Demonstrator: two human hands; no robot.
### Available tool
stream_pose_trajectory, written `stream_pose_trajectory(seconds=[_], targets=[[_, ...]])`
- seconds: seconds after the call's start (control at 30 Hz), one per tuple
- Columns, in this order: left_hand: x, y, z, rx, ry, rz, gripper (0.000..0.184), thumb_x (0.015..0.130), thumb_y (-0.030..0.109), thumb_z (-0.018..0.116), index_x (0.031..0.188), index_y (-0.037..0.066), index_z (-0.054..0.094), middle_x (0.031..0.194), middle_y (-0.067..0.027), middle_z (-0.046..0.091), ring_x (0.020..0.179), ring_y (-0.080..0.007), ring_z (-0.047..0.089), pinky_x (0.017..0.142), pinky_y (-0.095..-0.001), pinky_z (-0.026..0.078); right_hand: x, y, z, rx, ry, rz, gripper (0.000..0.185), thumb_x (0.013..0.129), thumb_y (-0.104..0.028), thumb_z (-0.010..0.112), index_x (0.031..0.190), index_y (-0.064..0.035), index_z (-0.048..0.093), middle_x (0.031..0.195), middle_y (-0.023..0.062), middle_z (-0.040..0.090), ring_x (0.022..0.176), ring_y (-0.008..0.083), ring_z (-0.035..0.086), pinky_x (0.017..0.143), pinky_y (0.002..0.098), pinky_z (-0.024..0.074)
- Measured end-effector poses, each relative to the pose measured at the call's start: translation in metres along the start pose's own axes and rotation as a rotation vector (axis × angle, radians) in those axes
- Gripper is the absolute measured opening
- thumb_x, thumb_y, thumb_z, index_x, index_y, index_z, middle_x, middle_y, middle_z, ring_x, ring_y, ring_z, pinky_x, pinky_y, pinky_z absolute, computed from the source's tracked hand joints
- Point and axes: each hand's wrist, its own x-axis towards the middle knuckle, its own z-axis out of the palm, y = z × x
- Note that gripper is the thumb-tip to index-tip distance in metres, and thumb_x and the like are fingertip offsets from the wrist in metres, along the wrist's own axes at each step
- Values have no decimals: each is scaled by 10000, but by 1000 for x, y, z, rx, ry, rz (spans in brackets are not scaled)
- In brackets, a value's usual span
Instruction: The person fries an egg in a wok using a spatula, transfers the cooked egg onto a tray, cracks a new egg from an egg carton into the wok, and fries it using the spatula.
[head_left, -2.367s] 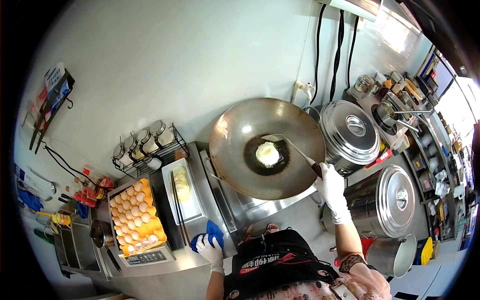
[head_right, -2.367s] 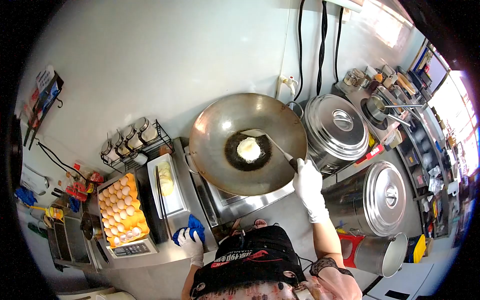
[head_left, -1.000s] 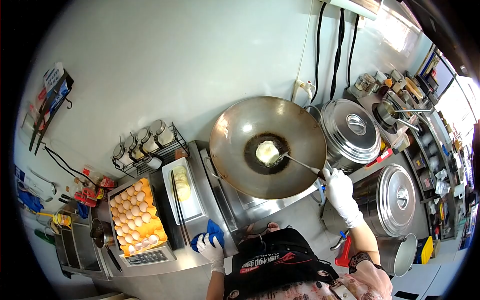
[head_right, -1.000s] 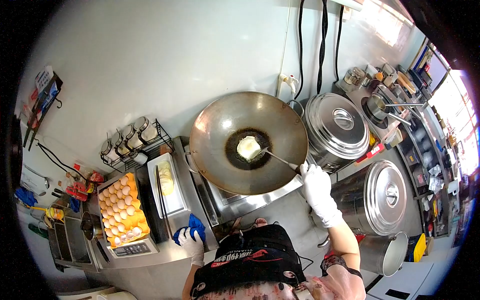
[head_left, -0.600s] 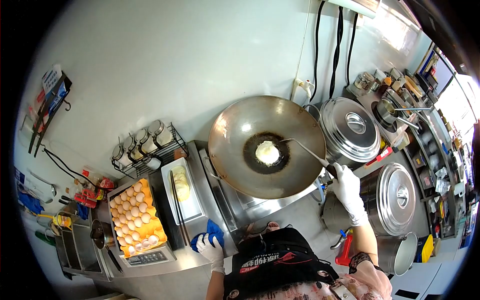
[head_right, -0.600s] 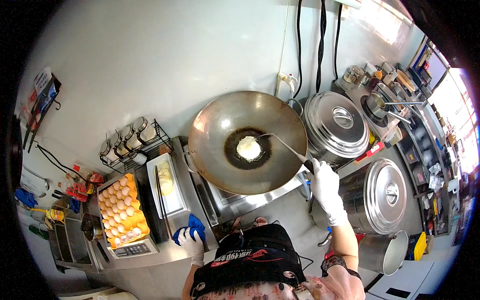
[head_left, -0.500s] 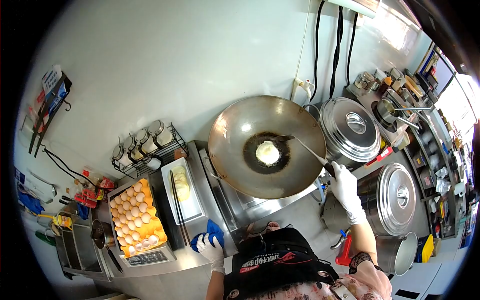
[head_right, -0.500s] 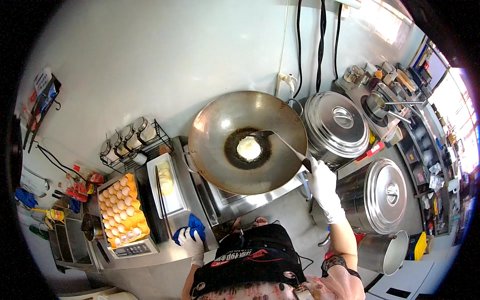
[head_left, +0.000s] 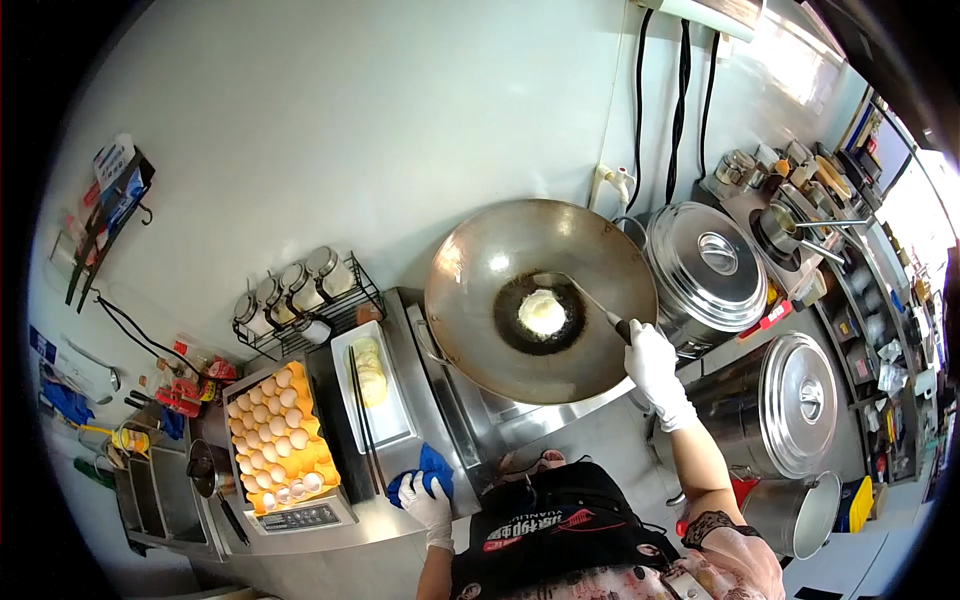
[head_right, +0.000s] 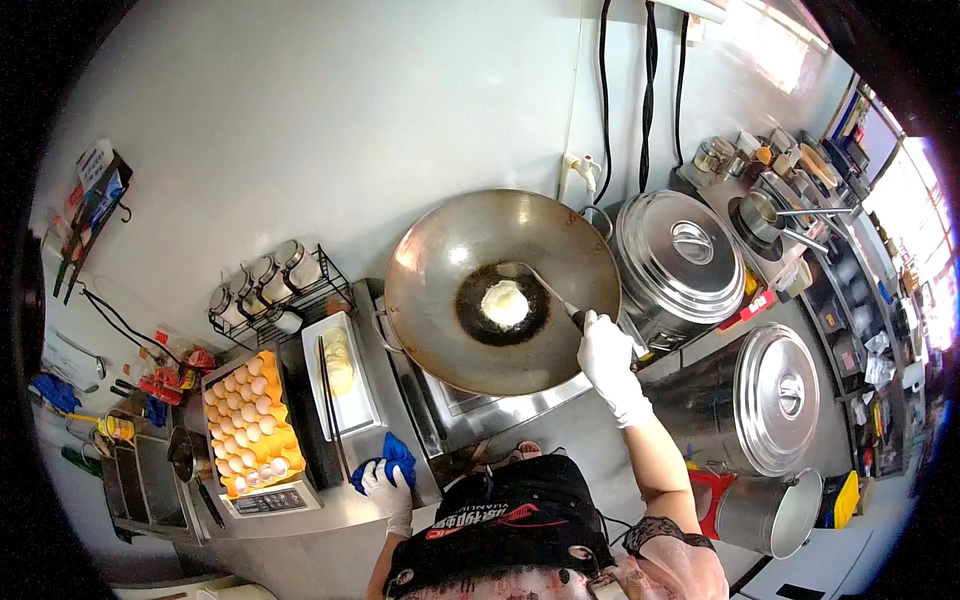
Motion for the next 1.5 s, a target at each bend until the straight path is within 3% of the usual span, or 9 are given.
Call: stream_pose_trajectory(seconds=[0.1,0.33,0.4,0.77,1.17,1.27,1.33,1.4,1.5], targets=[[0,1,0,-14,-19,-20,321,850,275,649,1081,53,637,1224,-171,546,1136,-387,480,987,-500,380,-1,-3,-1,-46,108,-91,93,807,-75,559,895,-47,567,755,127,603,648,281,662,532,387,518],[1,3,-1,-13,-20,-31,324,850,272,645,1090,56,631,1216,-174,546,1133,-386,481,990,-506,377,-1,-14,1,-51,114,-142,81,808,-78,554,875,-38,580,731,127,599,637,273,657,538,382,515],[1,2,0,-6,-24,-23,324,851,274,643,1089,55,629,1212,-174,547,1130,-386,483,986,-507,378,-2,-22,-3,45,-10,-82,281,720,-97,679,971,-32,571,821,149,609,712,322,650,601,420,519],[1,-1,1,7,10,24,331,858,305,630,1073,53,636,1187,-158,559,1119,-368,496,961,-499,389,-8,-24,-34,133,42,-132,429,729,-90,677,1145,-35,586,882,145,616,769,321,644,668,409,513],[2,7,-9,-36,-93,-51,356,893,285,612,1169,60,598,1263,-197,523,1174,-411,457,1019,-520,357,-22,9,-49,202,160,-44,434,733,-71,674,1158,-32,596,917,143,614,818,312,641,702,393,520],[2,6,-7,-22,-53,-43,335,859,275,637,1112,54,619,1224,-168,550,1140,-384,482,990,-502,374,-24,18,-43,239,165,-13,441,743,-91,678,1170,-30,587,921,156,609,834,322,641,719,401,522],[1,3,-5,-21,-50,-35,335,858,276,637,1110,55,620,1228,-169,547,1141,-384,481,990,-502,375,-19,26,-37,278,152,3,389,762,-91,660,1138,-12,599,927,184,633,847,333,645,730,408,520],[0,1,-2,-20,-49,-27,335,857,278,638,1108,56,620,1231,-169,545,1142,-383,481,990,-503,376,-8,39,-27,452,-37,38,355,782,-83,631,1121,19,610,941,231,652,874,347,647,751,406,512],[0,0,-2,-22,-32,-20,329,859,281,636,1100,58,621,1231,-168,542,1139,-383,481,986,-504,381,11,49,-28,639,-243,181,316,825,-82,621,1106,63,610,769,177,641,652,236,636,581,346,498]])
